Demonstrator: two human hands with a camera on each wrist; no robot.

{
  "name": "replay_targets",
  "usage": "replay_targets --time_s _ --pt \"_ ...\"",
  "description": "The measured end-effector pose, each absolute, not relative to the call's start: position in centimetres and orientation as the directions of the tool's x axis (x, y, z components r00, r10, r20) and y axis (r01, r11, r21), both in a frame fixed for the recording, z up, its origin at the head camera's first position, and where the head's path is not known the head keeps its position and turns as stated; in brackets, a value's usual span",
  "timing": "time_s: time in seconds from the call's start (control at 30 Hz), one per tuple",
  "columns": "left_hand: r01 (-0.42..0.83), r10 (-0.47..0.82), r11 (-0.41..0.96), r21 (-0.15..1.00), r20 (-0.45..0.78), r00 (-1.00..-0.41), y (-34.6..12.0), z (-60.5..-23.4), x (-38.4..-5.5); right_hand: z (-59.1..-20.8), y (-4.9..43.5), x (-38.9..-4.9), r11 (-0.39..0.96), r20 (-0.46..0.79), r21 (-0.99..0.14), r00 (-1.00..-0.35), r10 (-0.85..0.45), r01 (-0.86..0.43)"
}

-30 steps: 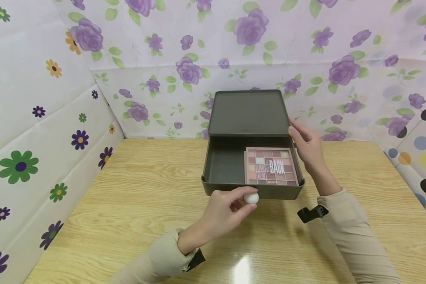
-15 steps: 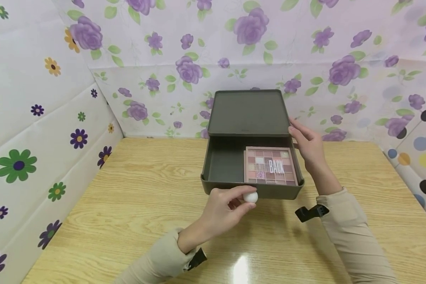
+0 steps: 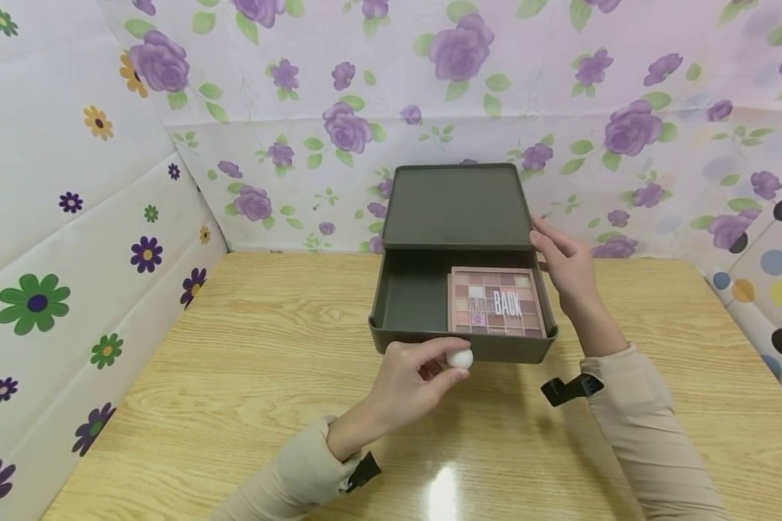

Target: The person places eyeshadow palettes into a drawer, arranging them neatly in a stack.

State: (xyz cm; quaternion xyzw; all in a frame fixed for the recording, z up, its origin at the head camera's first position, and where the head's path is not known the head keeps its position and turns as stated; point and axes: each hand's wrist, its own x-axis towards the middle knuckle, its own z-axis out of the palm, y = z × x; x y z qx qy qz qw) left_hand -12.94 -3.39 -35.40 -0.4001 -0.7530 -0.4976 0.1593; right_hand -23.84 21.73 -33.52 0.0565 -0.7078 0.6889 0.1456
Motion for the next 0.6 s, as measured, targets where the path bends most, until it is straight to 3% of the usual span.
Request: replay_targets --time_s 0.6 --pt "0.756 0.44 0.187 0.627 0.635 -0.635 -3.25 -35.39 -13.91 -33.46 21.76 -23.73 0.032 0.28 -0.96 -0.954 0.111 -0.278"
